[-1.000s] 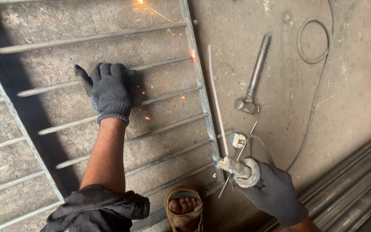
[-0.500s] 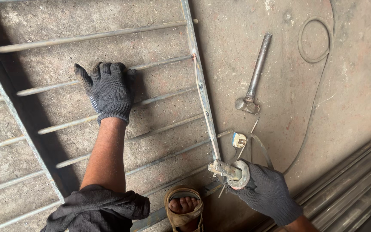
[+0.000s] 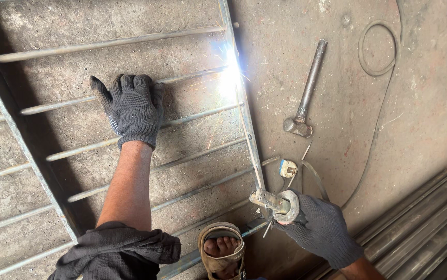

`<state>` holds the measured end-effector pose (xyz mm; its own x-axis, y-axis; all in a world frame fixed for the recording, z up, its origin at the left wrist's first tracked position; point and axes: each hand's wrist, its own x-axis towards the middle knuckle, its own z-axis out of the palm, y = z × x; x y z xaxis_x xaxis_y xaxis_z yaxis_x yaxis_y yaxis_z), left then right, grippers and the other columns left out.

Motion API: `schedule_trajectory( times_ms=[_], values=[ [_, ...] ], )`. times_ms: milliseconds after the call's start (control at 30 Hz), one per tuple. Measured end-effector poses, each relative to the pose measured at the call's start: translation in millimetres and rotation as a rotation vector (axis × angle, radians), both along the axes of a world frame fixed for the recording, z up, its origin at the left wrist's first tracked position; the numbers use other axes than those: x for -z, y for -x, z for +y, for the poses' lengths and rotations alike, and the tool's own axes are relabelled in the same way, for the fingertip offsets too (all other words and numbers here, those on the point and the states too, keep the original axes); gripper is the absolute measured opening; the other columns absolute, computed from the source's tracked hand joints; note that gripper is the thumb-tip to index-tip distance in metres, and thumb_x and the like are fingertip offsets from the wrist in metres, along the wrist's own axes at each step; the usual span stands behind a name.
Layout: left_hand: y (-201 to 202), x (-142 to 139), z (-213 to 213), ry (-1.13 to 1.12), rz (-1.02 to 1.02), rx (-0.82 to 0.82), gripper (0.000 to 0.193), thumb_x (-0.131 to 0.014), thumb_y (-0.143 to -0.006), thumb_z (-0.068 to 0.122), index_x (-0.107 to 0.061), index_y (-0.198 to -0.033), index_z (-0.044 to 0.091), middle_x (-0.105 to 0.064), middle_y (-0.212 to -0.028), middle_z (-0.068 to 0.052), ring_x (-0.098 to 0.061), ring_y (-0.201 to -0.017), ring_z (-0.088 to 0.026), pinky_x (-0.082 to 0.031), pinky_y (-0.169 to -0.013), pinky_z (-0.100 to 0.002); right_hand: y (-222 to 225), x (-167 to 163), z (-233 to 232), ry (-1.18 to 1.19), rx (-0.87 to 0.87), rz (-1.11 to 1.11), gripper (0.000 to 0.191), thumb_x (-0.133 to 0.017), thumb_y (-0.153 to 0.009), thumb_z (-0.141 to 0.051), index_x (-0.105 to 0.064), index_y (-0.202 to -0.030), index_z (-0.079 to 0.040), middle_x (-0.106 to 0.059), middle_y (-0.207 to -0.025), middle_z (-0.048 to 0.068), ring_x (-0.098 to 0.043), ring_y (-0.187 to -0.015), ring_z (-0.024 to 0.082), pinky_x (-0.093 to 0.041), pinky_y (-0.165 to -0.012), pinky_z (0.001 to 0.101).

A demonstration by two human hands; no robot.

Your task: The person welds metal rods onto a rectangular metal frame using a handheld welding torch. They repeatedly position the rods, weld them in place, and measure the spacing between them with a tape measure to ensure alignment.

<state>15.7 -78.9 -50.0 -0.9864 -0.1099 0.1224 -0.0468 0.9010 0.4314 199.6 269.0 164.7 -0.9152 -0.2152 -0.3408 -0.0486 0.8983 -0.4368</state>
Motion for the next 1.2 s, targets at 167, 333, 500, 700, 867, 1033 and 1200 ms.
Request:
schedule_trajectory(
  times_ms=[167, 333, 500, 700, 867, 1033, 1200],
  values=[
    [-2, -7, -1, -0.079, -0.020, 0.008, 0.024, -0.069, -0.104, 0.036, -0.071, -0.107, 0.012, -0.065, -0.107, -0.015, -0.058, -0.117, -0.037, -0.005, -0.124, -0.068, 4, -8, -6, -0.023, 0.040, 0.005, 0.062, -0.091, -0.066, -0.035, -0.072, -0.117, -0.005, -0.080, -0.087, 0.011, -0.079, -0.067, 0.018, -0.063, -0.061, 0.0329],
    [-1, -3, -3, -0.036, -0.068, 0.015, 0.019, -0.071, -0.095, 0.031, -0.070, -0.104, 0.015, -0.064, -0.107, -0.014, -0.057, -0.117, -0.035, -0.003, -0.124, -0.067, 10, -14, -15, 0.025, 0.041, 0.027, 0.058, -0.090, -0.068, -0.031, -0.071, -0.117, -0.005, -0.079, -0.090, 0.012, -0.080, -0.073, 0.020, -0.063, -0.065, 0.0324],
    [-1, 12, -4, 0.046, -0.017, 0.015, 0.029, -0.071, -0.100, 0.040, -0.068, -0.108, 0.012, -0.063, -0.112, -0.013, -0.057, -0.121, -0.033, -0.001, -0.125, -0.064, 11, -23, -18, 0.003, 0.056, -0.014, 0.051, -0.092, -0.067, -0.029, -0.073, -0.111, -0.009, -0.077, -0.085, 0.012, -0.077, -0.071, 0.024, -0.060, -0.063, 0.0350],
    [-2, 19, -3, -0.034, -0.118, 0.015, 0.020, -0.065, -0.104, 0.036, -0.070, -0.108, 0.016, -0.064, -0.109, -0.012, -0.056, -0.122, -0.032, 0.001, -0.126, -0.064, 9, -23, -13, 0.006, -0.004, 0.025, 0.064, -0.093, -0.061, -0.029, -0.069, -0.115, -0.006, -0.076, -0.085, 0.013, -0.075, -0.071, 0.027, -0.060, -0.063, 0.0363],
    [0, 14, -2, 0.050, -0.047, 0.010, 0.025, -0.063, -0.102, 0.037, -0.071, -0.111, 0.016, -0.064, -0.110, -0.012, -0.057, -0.123, -0.033, 0.000, -0.126, -0.065, 7, -16, -12, -0.006, 0.055, -0.017, 0.064, -0.092, -0.062, -0.028, -0.069, -0.117, -0.006, -0.078, -0.085, 0.011, -0.078, -0.067, 0.022, -0.061, -0.061, 0.0337],
    [-1, 11, -1, -0.054, -0.006, 0.017, 0.034, -0.061, -0.109, 0.044, -0.071, -0.113, 0.012, -0.065, -0.112, -0.014, -0.055, -0.124, -0.036, -0.002, -0.124, -0.067, 6, -14, -9, 0.001, 0.019, 0.012, 0.061, -0.091, -0.066, -0.028, -0.069, -0.118, -0.005, -0.078, -0.090, 0.012, -0.079, -0.072, 0.021, -0.062, -0.065, 0.0323],
    [-1, 10, -1, 0.017, 0.058, 0.009, 0.033, -0.060, -0.111, 0.044, -0.071, -0.107, 0.013, -0.065, -0.114, -0.013, -0.055, -0.128, -0.037, -0.003, -0.124, -0.066, 4, -9, -3, 0.004, 0.024, -0.005, 0.062, -0.091, -0.067, -0.029, -0.069, -0.119, -0.005, -0.080, -0.092, 0.011, -0.080, -0.073, 0.019, -0.063, -0.066, 0.0315]
  ],
)
